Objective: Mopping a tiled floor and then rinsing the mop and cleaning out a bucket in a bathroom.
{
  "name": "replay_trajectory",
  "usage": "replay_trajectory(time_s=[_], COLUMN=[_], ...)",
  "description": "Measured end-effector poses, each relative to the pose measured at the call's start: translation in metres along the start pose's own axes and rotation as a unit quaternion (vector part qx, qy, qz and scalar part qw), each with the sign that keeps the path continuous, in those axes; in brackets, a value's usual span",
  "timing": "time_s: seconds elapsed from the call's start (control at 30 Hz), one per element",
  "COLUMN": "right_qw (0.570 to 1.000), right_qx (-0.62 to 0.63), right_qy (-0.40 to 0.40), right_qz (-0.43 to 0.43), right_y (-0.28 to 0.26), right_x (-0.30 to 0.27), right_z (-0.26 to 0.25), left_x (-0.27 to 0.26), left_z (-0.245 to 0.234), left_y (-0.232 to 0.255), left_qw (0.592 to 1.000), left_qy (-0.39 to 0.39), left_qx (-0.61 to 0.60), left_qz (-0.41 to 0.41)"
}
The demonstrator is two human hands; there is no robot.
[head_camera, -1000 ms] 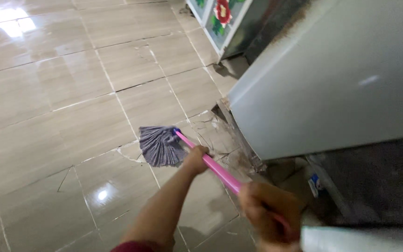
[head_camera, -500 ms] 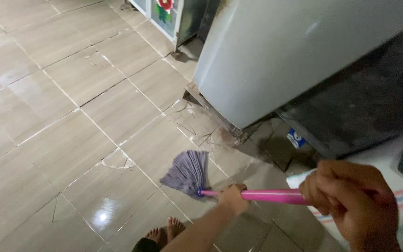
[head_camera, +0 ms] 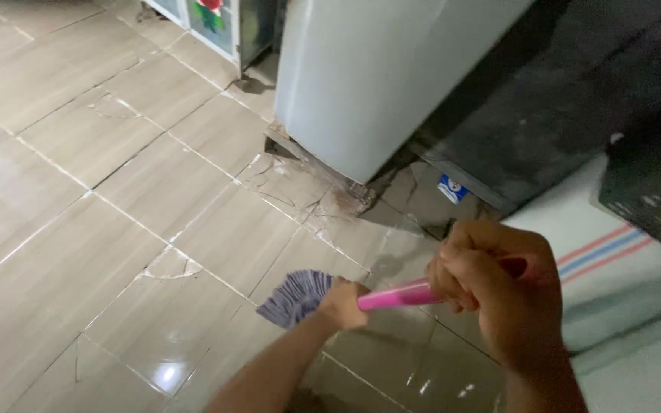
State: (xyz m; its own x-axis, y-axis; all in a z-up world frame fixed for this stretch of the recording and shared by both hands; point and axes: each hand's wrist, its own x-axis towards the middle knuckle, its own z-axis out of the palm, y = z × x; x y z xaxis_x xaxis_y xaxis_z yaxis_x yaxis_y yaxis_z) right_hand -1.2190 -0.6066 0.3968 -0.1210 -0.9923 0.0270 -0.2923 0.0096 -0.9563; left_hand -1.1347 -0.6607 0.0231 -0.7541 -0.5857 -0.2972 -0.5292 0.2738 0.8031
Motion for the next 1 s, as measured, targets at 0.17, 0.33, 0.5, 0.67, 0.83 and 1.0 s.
replay_trajectory(time_s=[0.17, 0.33, 0.5, 0.67, 0.83, 1.0], right_qw=[0.998, 0.993, 0.988, 0.983, 0.974, 0.942], right_qx=[0.028, 0.075, 0.067, -0.075, 0.035, 0.03], right_qy=[0.054, 0.067, 0.139, 0.135, 0.224, 0.308], right_qz=[-0.008, -0.055, -0.011, -0.101, 0.03, 0.129], right_y=[0.024, 0.062, 0.114, 0.142, 0.153, 0.126], right_x=[-0.054, -0.126, -0.223, -0.317, -0.386, -0.395], right_z=[-0.021, -0.066, -0.167, -0.24, -0.269, -0.268], left_x=[0.015, 0.05, 0.09, 0.086, 0.07, 0.007], left_z=[-0.011, 0.071, 0.204, 0.302, 0.398, 0.401], left_y=[0.029, 0.051, 0.091, 0.172, 0.204, 0.244], left_qw=[0.996, 0.994, 0.996, 0.99, 0.97, 0.973], left_qy=[-0.001, 0.015, -0.007, -0.093, -0.2, -0.202], left_qx=[0.09, 0.091, 0.08, 0.103, 0.139, 0.093], left_qz=[0.011, -0.052, -0.037, -0.017, -0.014, 0.063])
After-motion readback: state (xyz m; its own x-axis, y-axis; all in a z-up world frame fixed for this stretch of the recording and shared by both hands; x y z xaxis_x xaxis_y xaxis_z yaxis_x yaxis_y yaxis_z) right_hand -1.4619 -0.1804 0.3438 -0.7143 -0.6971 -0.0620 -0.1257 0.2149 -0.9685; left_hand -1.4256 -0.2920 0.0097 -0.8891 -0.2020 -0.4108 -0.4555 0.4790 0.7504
